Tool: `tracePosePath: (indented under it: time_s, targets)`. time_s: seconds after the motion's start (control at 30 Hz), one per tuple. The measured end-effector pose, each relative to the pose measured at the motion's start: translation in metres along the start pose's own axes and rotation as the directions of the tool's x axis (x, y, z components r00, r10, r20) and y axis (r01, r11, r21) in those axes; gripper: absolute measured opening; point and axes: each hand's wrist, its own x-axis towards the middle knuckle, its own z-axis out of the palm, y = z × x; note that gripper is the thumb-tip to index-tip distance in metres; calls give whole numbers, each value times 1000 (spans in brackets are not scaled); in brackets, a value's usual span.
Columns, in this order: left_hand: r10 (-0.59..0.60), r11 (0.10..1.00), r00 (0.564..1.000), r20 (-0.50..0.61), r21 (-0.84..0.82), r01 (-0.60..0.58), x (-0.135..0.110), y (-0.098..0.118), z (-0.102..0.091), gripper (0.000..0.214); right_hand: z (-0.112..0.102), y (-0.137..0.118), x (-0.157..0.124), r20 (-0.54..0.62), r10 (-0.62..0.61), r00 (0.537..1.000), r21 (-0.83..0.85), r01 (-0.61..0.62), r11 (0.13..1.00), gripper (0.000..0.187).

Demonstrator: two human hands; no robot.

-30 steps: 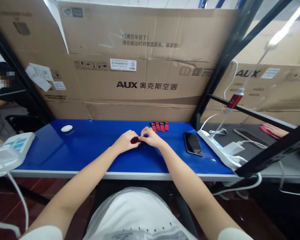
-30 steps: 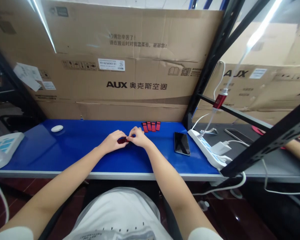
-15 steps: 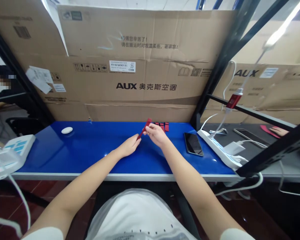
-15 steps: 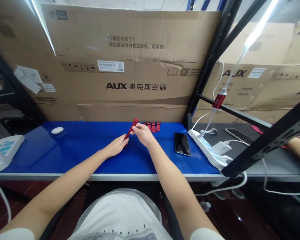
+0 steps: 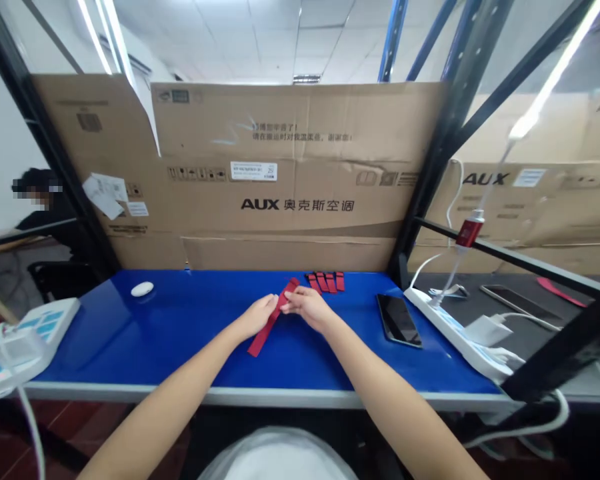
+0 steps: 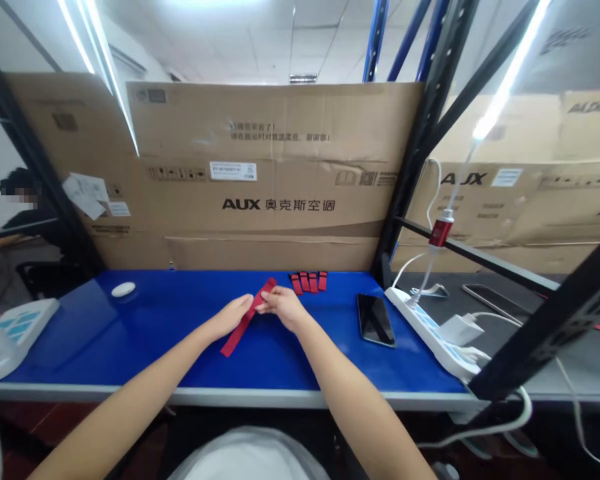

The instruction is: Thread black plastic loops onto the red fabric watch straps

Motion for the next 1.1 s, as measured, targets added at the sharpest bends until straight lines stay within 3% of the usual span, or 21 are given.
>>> tracePosePath:
  time_s: [0.1,0.17,0.2,0.23,0.3,0.37,0.43,0.5,0.6,0.8,0.93,1.03,1.1]
  targets:
    - [-10,1000,998,66,11,9,6,4,-8,44,3,3,9,37,27,999,-71,-24,997,29]
    - [-54,997,993,104,52,49,13,0,-23,42,-1,-4,16,44,13,999,-260,-1,966,22]
    - [-85,993,992,97,95,76,16,-4,-32,41,-5,-9,19,29,-22,999,-416,32,909,17]
    - [-112,983,991,74,154,100,20,-9,-42,41,-10,-15,22,0,-81,997,-604,64,794,14]
    - [-167,947,985,39,284,149,26,-22,-62,41,-20,-25,25,4,-239,971,-923,95,373,16]
    - [-229,887,973,28,418,197,29,-37,-79,41,-29,-29,25,-21,-258,966,-999,-28,-25,25]
    - [-314,798,949,7,544,260,28,-50,-91,40,-33,-26,22,-63,-186,981,-962,-109,-250,29]
    - [-412,682,909,-55,643,348,24,-63,-99,40,-32,-19,17,-113,-166,980,-928,-163,-334,31]
    - [-481,552,863,-155,711,436,18,-76,-104,44,-27,-7,9,-74,-146,987,-935,-120,-334,34]
    - [-485,533,853,-193,708,463,17,-74,-101,50,-21,-1,-4,53,-135,989,-962,15,-274,41]
    - [-514,498,823,-244,696,517,17,-68,-97,52,-21,-5,-8,141,-156,978,-988,128,-90,41]
    - [-504,504,823,-260,685,525,13,-66,-95,50,-28,-6,-3,243,-214,946,-962,263,70,38]
    - [-495,509,827,-267,682,525,11,-64,-94,47,-39,-6,5,301,-271,915,-936,338,103,49]
